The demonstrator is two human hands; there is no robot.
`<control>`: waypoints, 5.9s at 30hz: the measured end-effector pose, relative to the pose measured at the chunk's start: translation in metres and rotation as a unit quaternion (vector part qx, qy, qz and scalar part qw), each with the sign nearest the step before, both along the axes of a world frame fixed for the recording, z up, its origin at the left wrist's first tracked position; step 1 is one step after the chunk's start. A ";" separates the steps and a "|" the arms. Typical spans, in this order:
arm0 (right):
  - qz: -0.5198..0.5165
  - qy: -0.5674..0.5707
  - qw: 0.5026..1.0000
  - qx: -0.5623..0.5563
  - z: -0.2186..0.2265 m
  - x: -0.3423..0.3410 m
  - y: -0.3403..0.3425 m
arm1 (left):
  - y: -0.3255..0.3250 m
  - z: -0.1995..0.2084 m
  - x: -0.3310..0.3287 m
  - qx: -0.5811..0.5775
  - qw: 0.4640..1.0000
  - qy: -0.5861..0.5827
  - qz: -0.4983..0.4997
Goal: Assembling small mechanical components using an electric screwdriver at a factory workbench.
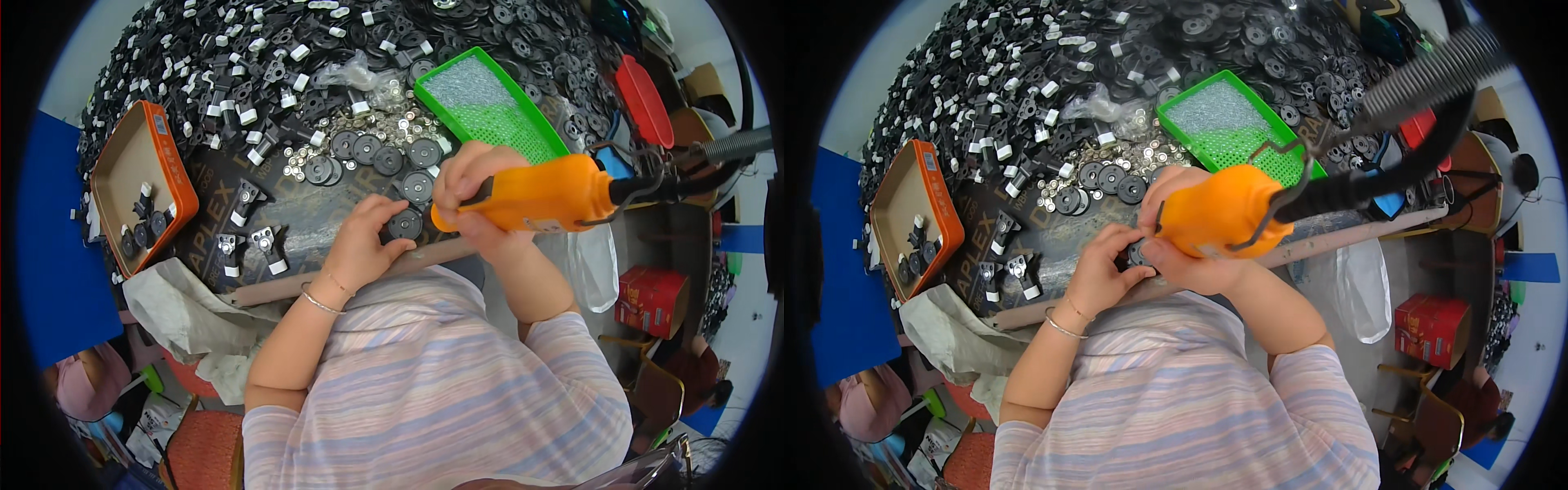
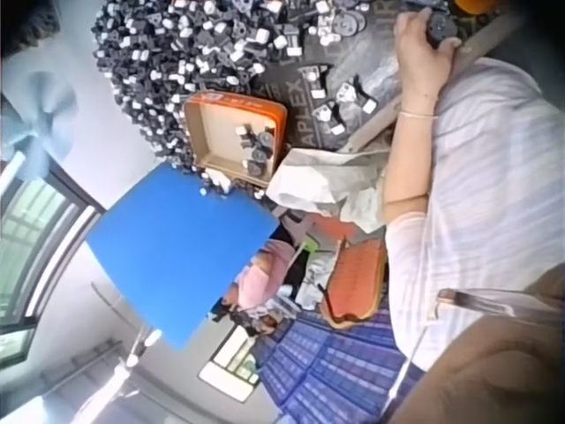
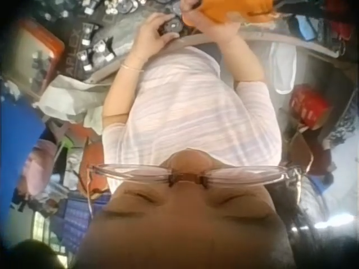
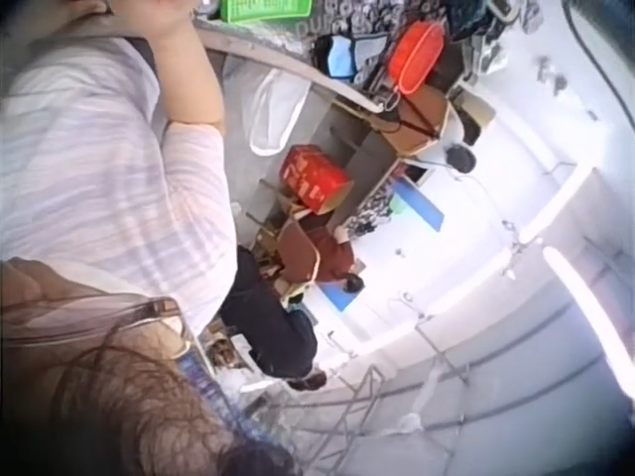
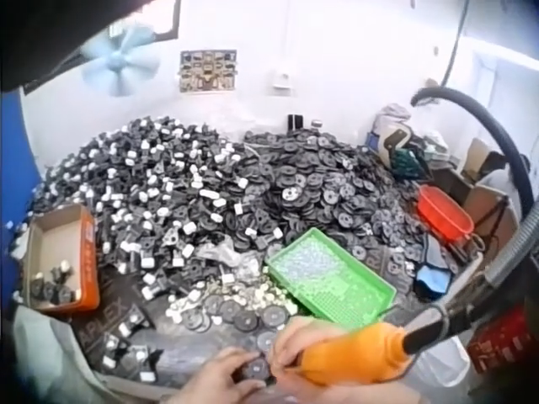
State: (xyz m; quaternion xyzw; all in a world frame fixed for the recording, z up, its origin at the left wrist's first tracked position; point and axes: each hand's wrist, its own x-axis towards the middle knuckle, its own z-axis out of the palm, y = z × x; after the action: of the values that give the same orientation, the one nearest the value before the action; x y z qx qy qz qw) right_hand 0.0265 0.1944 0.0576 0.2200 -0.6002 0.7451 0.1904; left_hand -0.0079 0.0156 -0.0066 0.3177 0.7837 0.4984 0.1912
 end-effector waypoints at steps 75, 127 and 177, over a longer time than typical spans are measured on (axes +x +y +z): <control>0.070 -0.009 0.995 0.065 0.001 -0.009 -0.025 | -0.002 -0.016 0.001 0.055 0.997 0.058 -0.005; -0.086 0.080 0.986 -0.118 0.024 0.007 0.052 | -0.001 -0.004 0.004 0.013 1.000 -0.022 0.016; -0.032 0.068 0.992 -0.105 0.017 0.019 0.078 | -0.126 0.032 -0.008 -0.316 0.904 0.262 0.120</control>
State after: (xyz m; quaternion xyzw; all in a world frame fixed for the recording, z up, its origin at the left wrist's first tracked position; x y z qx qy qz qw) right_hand 0.0454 0.2723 0.0745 0.2300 -0.5109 0.7808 0.2765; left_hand -0.0162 -0.1105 0.0258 0.2636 0.9540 0.1426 0.0079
